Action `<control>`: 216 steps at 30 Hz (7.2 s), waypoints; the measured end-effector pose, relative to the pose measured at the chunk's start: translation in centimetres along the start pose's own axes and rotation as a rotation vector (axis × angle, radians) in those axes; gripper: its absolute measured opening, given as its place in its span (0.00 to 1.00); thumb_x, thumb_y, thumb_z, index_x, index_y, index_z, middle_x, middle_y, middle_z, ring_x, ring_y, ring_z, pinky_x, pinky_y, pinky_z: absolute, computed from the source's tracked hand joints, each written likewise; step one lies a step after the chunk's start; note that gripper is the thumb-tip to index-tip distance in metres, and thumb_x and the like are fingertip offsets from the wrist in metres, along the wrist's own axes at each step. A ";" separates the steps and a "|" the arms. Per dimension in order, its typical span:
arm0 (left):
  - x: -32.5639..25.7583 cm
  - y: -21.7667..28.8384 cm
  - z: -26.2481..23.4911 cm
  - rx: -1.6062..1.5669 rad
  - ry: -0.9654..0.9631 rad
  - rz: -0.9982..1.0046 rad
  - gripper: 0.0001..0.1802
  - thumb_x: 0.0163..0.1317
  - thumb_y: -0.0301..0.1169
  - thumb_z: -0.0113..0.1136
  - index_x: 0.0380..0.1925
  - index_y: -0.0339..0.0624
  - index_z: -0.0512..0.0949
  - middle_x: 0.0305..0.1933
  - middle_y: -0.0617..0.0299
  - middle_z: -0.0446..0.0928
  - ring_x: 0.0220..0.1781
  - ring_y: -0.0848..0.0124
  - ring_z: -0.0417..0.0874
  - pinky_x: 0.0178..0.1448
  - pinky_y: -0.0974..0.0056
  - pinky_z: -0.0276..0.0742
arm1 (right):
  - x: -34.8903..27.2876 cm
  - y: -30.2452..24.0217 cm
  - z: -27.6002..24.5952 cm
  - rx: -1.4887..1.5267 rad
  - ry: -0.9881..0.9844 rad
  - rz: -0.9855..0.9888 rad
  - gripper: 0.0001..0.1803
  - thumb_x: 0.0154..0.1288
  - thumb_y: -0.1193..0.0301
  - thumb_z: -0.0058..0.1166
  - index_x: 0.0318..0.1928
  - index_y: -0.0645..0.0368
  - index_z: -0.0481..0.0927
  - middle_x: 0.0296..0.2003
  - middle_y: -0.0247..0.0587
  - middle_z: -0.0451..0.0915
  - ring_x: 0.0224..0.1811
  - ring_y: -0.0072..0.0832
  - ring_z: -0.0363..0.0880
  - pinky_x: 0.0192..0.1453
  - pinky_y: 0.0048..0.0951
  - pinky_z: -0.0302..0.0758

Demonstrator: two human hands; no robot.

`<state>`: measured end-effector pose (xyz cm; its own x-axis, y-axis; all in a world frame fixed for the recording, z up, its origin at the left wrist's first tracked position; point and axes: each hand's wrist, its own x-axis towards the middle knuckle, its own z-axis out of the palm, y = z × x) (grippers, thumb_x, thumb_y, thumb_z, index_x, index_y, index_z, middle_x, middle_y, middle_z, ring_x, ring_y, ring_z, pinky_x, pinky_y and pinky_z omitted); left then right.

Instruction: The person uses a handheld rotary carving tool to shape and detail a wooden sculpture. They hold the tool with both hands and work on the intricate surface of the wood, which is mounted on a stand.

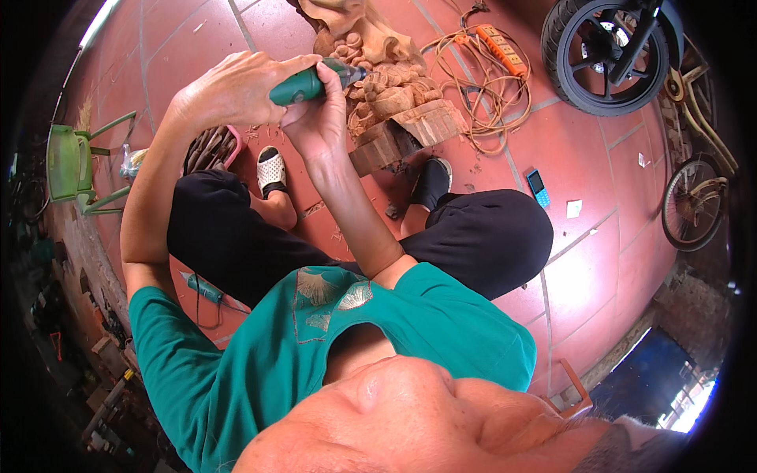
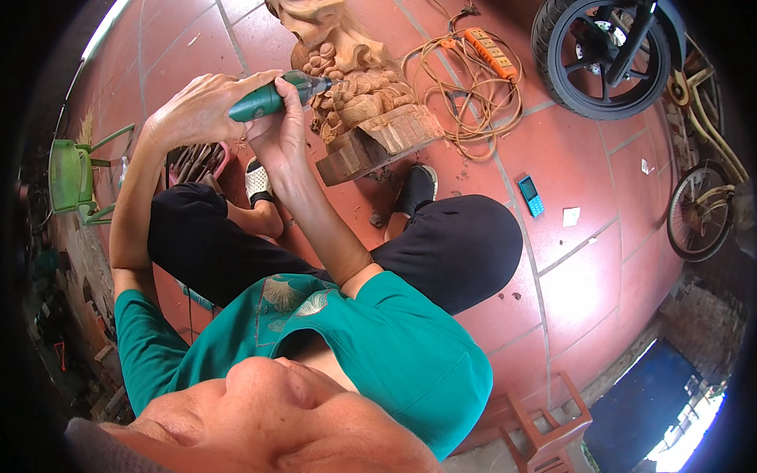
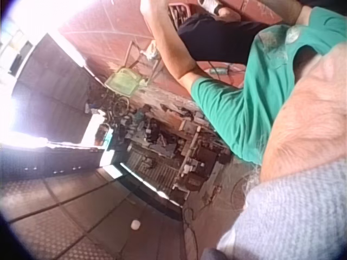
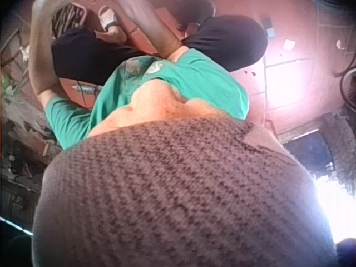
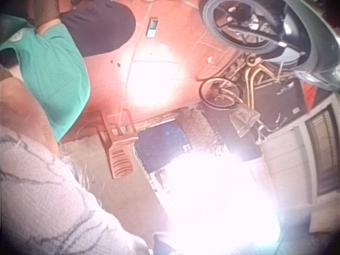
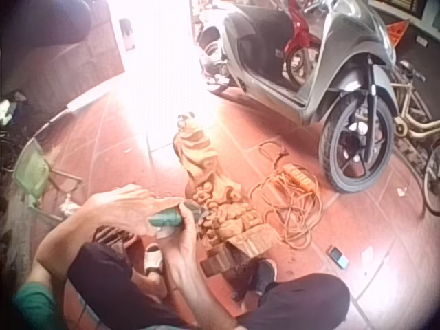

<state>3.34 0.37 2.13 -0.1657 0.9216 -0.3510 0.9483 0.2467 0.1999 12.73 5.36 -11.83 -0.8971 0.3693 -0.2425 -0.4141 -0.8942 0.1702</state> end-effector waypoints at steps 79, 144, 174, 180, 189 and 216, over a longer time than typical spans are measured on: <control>3.3 -0.9 -2.0 0.071 -0.060 -0.076 0.43 0.50 0.28 0.63 0.72 0.54 0.68 0.47 0.44 0.85 0.46 0.44 0.86 0.49 0.46 0.81 | 2.8 -0.2 0.8 0.186 0.036 0.021 0.19 0.67 0.63 0.66 0.54 0.53 0.76 0.49 0.34 0.83 0.52 0.26 0.83 0.61 0.34 0.80; 3.8 1.5 -2.8 0.136 -0.064 -0.068 0.40 0.50 0.26 0.59 0.69 0.51 0.72 0.42 0.44 0.84 0.44 0.45 0.86 0.48 0.45 0.79 | 2.0 -1.0 0.9 0.174 -0.053 -0.004 0.17 0.70 0.58 0.62 0.52 0.53 0.81 0.51 0.34 0.85 0.57 0.30 0.82 0.66 0.39 0.76; 3.3 0.5 -2.4 0.130 -0.027 -0.034 0.39 0.49 0.25 0.58 0.67 0.50 0.73 0.44 0.45 0.85 0.46 0.44 0.85 0.48 0.44 0.79 | 1.2 -0.8 1.9 0.123 -0.024 -0.037 0.22 0.69 0.56 0.63 0.56 0.54 0.76 0.50 0.35 0.83 0.55 0.29 0.83 0.64 0.38 0.77; 3.3 1.2 -2.9 0.123 -0.043 -0.050 0.38 0.49 0.25 0.58 0.67 0.50 0.74 0.44 0.44 0.85 0.46 0.44 0.85 0.48 0.44 0.80 | 1.6 -0.7 1.4 0.136 -0.041 -0.020 0.21 0.69 0.56 0.63 0.55 0.53 0.76 0.49 0.33 0.83 0.53 0.27 0.83 0.59 0.35 0.77; 3.6 1.1 -2.7 0.130 -0.059 -0.070 0.38 0.50 0.26 0.58 0.67 0.49 0.74 0.43 0.43 0.85 0.46 0.44 0.86 0.49 0.44 0.80 | 1.7 -1.1 1.3 0.162 -0.039 0.009 0.15 0.71 0.58 0.62 0.51 0.52 0.81 0.49 0.31 0.85 0.52 0.26 0.83 0.51 0.32 0.77; 3.1 0.7 -2.7 0.138 -0.063 -0.065 0.36 0.56 0.31 0.62 0.69 0.55 0.71 0.40 0.43 0.84 0.47 0.43 0.84 0.50 0.44 0.77 | 1.4 -0.8 1.1 0.165 -0.081 0.026 0.16 0.71 0.57 0.61 0.53 0.51 0.80 0.51 0.32 0.84 0.56 0.28 0.82 0.64 0.37 0.76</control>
<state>2.80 4.22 3.61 -0.2145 0.8836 -0.4163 0.9650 0.2575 0.0493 11.59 6.85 -11.29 -0.9143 0.3722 -0.1596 -0.4048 -0.8522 0.3316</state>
